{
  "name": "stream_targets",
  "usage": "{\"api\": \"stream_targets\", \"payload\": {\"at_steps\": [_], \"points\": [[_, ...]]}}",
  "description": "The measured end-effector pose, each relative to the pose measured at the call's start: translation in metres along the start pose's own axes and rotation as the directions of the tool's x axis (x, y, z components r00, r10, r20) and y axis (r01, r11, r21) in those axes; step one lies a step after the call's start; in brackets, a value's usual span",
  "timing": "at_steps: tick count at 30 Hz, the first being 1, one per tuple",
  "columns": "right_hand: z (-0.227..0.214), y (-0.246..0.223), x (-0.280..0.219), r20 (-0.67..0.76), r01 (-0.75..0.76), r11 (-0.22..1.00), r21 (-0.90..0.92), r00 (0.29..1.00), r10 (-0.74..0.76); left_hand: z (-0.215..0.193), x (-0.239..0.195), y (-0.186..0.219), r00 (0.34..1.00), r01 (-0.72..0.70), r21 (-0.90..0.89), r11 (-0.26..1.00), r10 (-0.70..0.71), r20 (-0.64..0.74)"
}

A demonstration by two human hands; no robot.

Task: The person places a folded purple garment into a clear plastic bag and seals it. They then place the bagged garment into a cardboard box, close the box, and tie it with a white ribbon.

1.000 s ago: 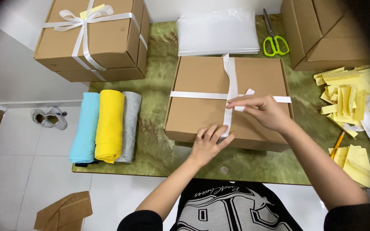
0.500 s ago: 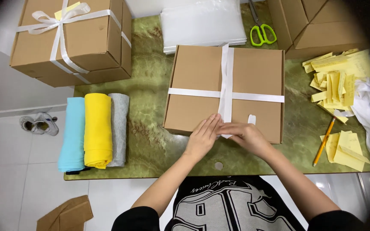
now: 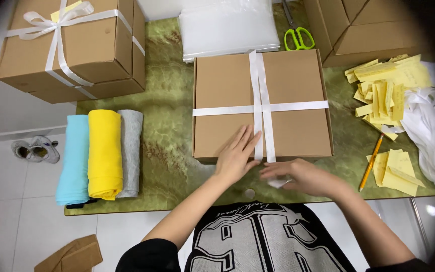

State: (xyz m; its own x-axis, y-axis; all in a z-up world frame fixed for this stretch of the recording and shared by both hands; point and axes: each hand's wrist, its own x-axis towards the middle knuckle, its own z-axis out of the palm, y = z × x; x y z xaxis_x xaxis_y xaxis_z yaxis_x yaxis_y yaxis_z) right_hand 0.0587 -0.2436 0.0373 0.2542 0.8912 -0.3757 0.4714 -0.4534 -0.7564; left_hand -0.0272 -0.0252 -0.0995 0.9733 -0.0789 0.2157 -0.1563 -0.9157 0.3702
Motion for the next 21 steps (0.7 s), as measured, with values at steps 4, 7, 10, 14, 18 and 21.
{"api": "stream_targets", "payload": {"at_steps": [4,7,10,14,18,21], "points": [[-0.056,-0.019,-0.031,0.057,-0.036,0.991,0.13,0.998,0.028,-0.054,0.017,-0.013,0.992,0.1,-0.17,0.98,-0.086,0.088],[-0.073,0.032,-0.029,-0.169,-0.058,0.914,0.401,0.976,0.136,-0.048,0.027,-0.056,0.955,0.245,-0.319,0.916,-0.284,-0.082],[-0.076,0.085,-0.006,-0.619,-0.136,0.857,0.498,0.636,0.46,-0.054,0.029,-0.097,0.775,0.502,-0.311,0.807,-0.579,-0.251],[-0.053,0.183,0.029,-0.57,0.038,0.62,0.784,0.439,0.694,-0.029,0.014,-0.154,0.43,0.683,-0.702,0.203,-0.889,0.161],[-0.042,0.241,0.048,-0.45,0.01,0.507,0.862,0.477,0.755,-0.041,0.0,-0.142,0.39,0.445,-0.828,-0.342,-0.758,0.523],[-0.055,0.18,0.04,-0.404,-0.03,0.478,0.878,0.487,0.774,-0.063,0.006,-0.127,0.396,0.526,-0.755,-0.392,-0.672,0.626]]}}
